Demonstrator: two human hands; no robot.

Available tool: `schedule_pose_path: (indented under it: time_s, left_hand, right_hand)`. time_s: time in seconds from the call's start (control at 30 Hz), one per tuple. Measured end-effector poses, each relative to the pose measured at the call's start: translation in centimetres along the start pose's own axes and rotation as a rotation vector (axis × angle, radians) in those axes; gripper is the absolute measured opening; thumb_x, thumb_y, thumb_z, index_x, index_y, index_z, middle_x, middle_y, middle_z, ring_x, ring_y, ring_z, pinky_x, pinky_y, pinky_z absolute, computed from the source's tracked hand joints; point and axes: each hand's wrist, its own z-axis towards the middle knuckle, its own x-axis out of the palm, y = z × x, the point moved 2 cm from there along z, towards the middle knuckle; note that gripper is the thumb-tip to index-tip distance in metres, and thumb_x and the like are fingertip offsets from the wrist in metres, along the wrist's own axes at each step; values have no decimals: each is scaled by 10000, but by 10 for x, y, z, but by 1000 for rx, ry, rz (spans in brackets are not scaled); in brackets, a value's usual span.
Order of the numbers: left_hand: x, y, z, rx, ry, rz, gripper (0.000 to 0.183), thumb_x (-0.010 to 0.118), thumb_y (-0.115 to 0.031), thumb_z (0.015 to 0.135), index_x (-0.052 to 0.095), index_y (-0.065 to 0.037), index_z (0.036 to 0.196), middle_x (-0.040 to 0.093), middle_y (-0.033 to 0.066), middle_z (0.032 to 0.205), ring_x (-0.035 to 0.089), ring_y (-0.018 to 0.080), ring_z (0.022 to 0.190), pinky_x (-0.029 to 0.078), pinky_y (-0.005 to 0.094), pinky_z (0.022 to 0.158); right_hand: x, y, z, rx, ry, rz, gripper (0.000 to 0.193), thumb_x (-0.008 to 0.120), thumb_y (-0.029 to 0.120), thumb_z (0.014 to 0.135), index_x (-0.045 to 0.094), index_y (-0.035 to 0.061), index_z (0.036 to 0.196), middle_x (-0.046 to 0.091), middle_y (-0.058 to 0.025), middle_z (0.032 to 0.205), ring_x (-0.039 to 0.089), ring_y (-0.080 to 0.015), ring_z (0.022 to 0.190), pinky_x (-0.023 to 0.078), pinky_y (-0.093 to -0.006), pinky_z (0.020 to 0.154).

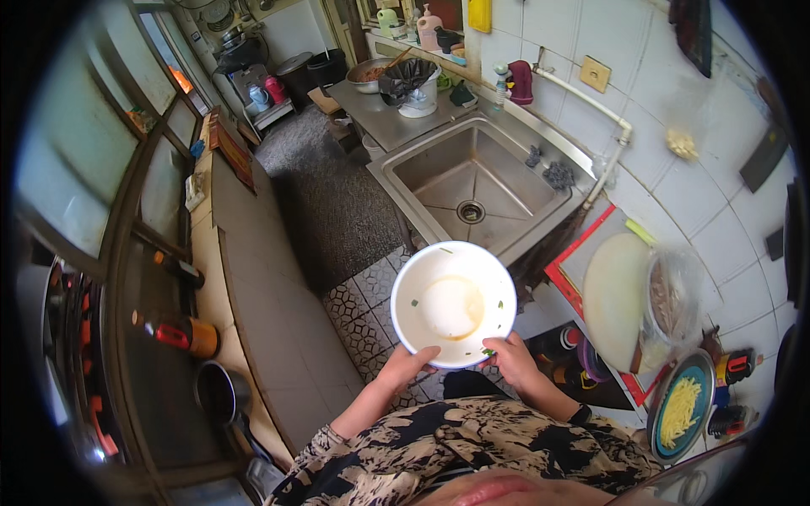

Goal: The person slices peeled potatoes into thin strips using a cleaver on a cutting board, then transfers the strips into a bowl of water in the sink. The person rinses the potato strips, drains them into a colander, and places the colander into a larger bowl.

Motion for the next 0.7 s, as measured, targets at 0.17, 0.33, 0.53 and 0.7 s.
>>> schedule_pose_path:
  time_s: [0.17,0.33,0.53,0.7]
  left_hand:
    - [-64,-33,53,-31,-246,-279,492,651,-112,881,484,27,1323,651,117,1106,630,206,912,511,315,704]
    - [-173,-85,77,-68,-466,-430,355,612,-86,870,553,55,1191,655,116,948,595,177,663,490,282,545]
    - [-290,-125,150,113,-705,-568,346,622,-49,844,559,58,1166,653,119,940,609,184,655,501,273,531]
    - [-405,-180,230,9,-586,-467,330,609,-40,848,562,61,1158,654,120,900,597,187,644,478,285,521]
  right_hand:
    - [56,29,114,44,206,-167,415,637,170,930,508,-76,1239,684,-186,1009,688,-203,726,587,-285,577]
    - [147,69,226,152,549,-366,601,601,434,988,473,-51,1319,671,-147,955,675,-169,751,580,-285,631]
    - [214,100,363,-106,455,-397,457,558,384,1021,530,32,1312,657,-109,969,662,-169,749,561,-281,640]
    - [237,121,459,-125,112,-277,375,580,345,1009,584,45,1235,659,-102,956,646,-154,729,547,-277,640]
